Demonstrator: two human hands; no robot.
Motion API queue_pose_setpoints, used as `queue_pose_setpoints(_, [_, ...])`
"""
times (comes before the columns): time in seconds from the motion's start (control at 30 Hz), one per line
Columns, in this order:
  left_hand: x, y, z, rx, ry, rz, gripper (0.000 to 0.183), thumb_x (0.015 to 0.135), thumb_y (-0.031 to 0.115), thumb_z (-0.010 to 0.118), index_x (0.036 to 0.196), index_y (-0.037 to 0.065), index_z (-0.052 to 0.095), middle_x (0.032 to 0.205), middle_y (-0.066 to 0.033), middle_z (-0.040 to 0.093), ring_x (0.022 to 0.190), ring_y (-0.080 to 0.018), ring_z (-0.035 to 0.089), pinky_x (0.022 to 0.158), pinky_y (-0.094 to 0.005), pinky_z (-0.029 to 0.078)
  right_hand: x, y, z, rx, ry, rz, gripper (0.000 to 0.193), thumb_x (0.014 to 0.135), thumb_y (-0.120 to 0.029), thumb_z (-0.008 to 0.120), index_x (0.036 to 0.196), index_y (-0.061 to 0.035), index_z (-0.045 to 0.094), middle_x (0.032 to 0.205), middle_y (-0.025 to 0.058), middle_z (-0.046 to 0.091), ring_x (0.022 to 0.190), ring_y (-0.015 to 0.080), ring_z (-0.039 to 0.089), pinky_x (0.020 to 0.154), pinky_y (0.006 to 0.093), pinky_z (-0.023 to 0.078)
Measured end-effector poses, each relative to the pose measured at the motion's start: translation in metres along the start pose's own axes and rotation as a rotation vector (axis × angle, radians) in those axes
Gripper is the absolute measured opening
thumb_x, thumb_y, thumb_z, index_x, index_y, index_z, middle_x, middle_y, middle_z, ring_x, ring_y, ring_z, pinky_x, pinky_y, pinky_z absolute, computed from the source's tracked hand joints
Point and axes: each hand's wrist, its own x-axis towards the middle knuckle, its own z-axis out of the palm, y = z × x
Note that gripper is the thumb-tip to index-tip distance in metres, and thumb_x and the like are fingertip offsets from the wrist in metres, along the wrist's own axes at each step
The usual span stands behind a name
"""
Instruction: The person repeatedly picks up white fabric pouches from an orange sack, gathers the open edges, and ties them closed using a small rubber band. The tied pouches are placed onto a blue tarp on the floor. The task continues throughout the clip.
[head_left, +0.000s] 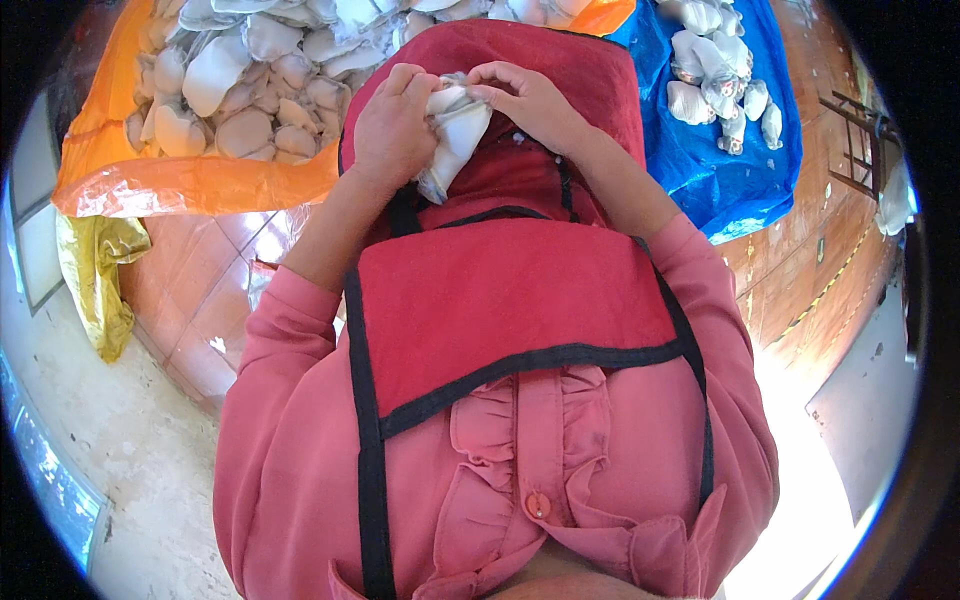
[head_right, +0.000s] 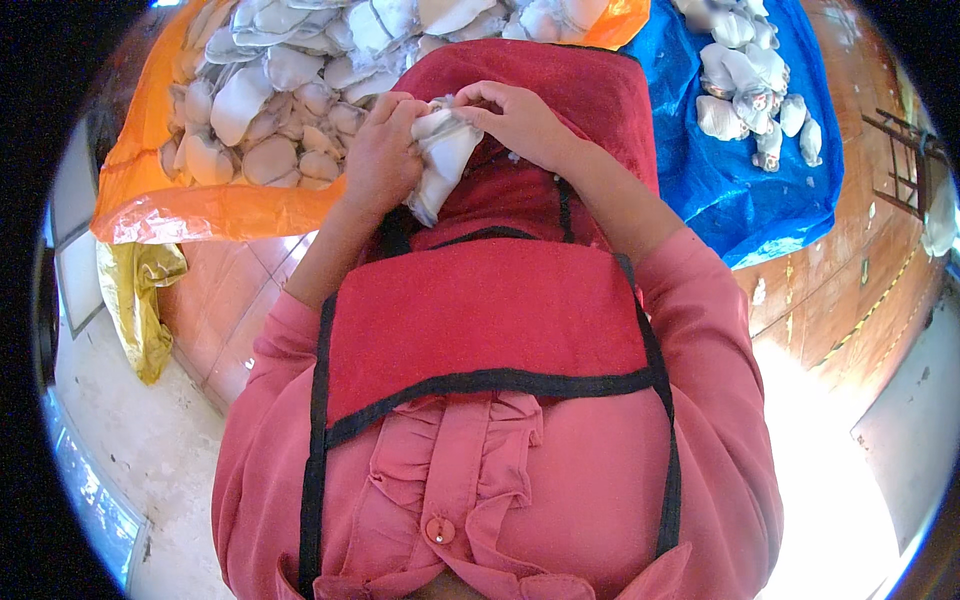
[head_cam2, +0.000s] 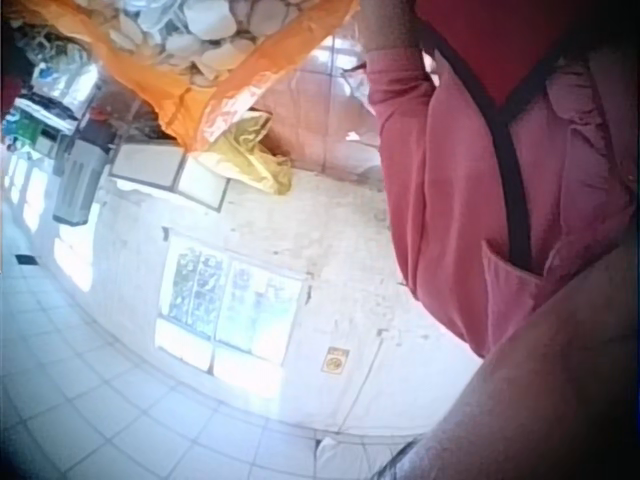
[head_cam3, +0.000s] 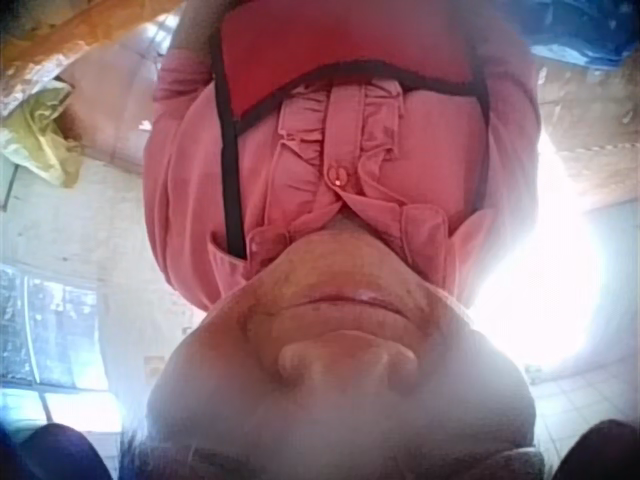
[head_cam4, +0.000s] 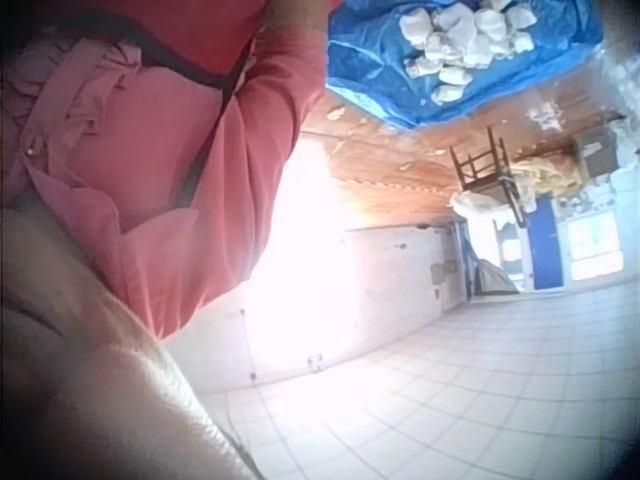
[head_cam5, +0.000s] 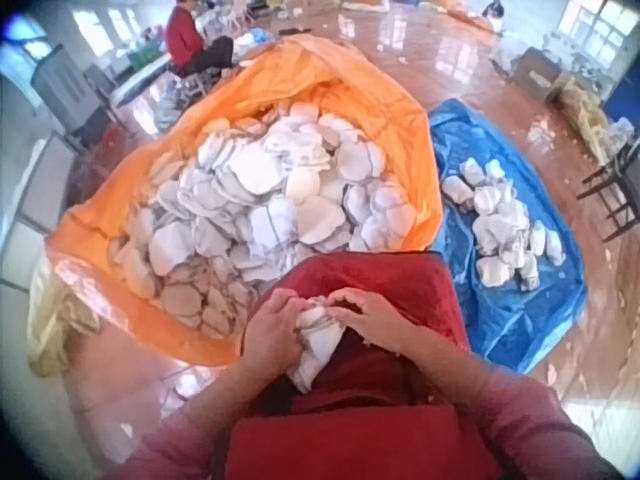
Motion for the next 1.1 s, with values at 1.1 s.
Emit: queue_pose_setpoints(1.1, [-0.011,-0.011,0.022,0.028,0.219,-0.019,0.031,0.071,0.000,0.060,0.100,0.010,0.064,0.096,-0.0101,0.067,0.085,-0.0334,0.062,0.077,-0.0423,0.050,0.003,0.010,0.010,0.167,0.073,0.015,0.028,0.101,-0.022,0.052,0.118,-0.0036,0.066,0.111,0.0025,0.064,0.105,0.0115,0.057,0.096,0.0264,0.044])
